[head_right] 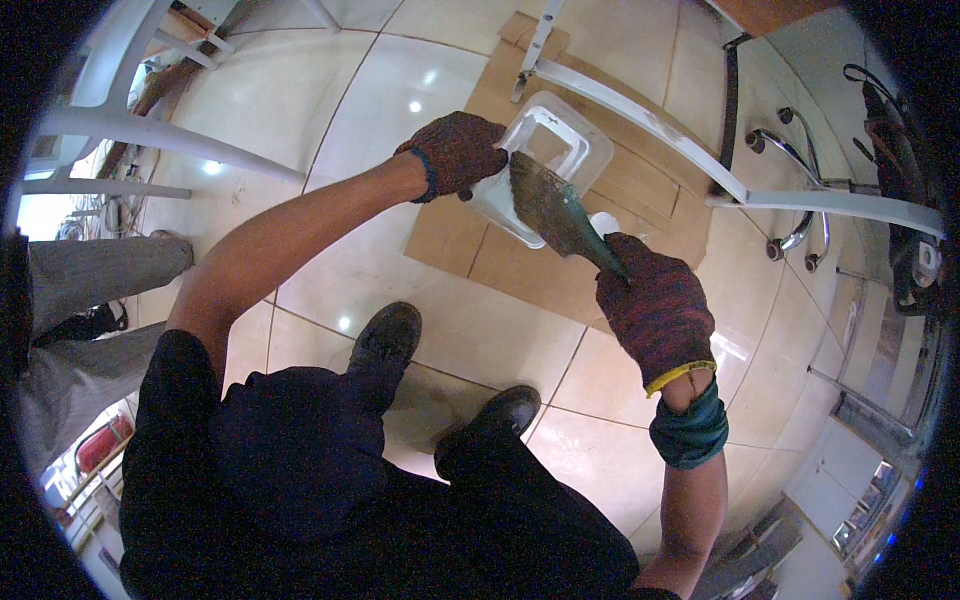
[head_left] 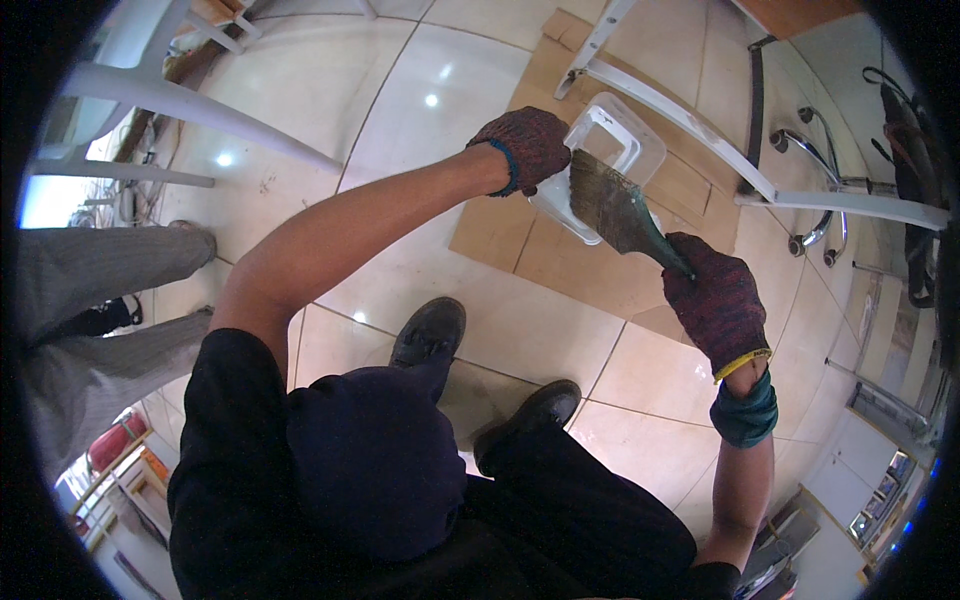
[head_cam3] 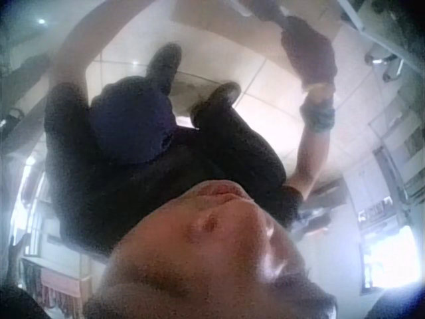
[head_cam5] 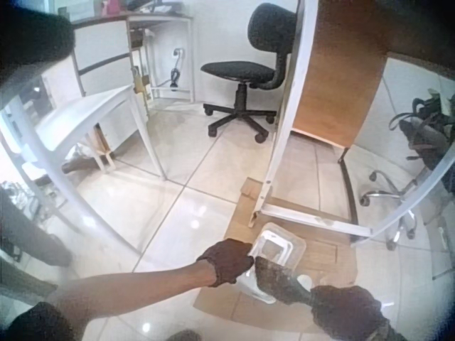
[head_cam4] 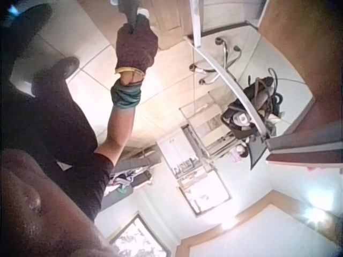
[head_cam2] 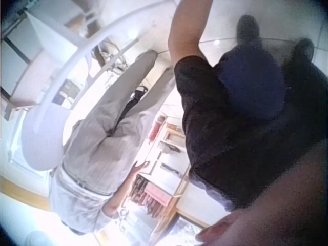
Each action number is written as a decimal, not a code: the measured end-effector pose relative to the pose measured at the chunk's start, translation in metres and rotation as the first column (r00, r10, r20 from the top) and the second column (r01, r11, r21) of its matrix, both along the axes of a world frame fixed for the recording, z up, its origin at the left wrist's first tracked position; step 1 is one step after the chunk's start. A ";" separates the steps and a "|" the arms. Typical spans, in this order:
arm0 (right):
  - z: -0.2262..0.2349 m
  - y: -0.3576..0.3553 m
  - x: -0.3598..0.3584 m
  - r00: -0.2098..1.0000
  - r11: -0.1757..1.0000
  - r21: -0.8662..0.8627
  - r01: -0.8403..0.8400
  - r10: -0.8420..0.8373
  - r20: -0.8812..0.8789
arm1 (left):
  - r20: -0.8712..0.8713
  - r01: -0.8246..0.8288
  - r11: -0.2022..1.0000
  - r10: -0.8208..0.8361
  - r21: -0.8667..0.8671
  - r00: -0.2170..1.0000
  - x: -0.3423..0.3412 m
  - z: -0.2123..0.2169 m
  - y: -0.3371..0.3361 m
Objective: The person kneels on the floor and uses a paintbrush to apply white paint to the metal frame of a table. Another person sits nearby and applies tape to the table frame. The camera wearer repeatedly dips the brush into a paint container and paints the frame legs and crossbars.
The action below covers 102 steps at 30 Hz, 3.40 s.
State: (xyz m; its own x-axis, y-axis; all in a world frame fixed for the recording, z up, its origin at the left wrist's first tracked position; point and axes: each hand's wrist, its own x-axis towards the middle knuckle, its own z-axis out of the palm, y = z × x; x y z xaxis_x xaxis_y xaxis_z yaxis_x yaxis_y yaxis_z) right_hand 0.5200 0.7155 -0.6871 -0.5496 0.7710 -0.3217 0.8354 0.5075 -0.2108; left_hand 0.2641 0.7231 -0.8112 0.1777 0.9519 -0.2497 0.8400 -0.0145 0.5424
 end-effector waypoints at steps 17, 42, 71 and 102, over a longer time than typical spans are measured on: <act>0.002 -0.021 0.034 0.948 0.980 -0.057 0.192 -0.200 -0.246 | 0.124 -0.194 0.965 0.217 -0.174 0.968 0.007 0.009 -0.002; -0.007 -0.020 0.013 0.998 0.998 0.067 -0.002 -0.002 0.064 | 0.011 -0.055 0.998 0.055 0.005 0.998 0.020 -0.014 -0.014; -0.004 -0.016 0.041 0.890 0.958 -0.116 0.261 -0.285 -0.355 | 0.158 -0.154 0.967 0.188 -0.205 0.969 0.015 -0.014 -0.006; -0.025 -0.011 0.055 0.425 0.852 -0.340 0.398 -0.500 -0.755 | 0.256 -0.221 0.938 0.291 -0.268 0.922 0.014 0.013 -0.011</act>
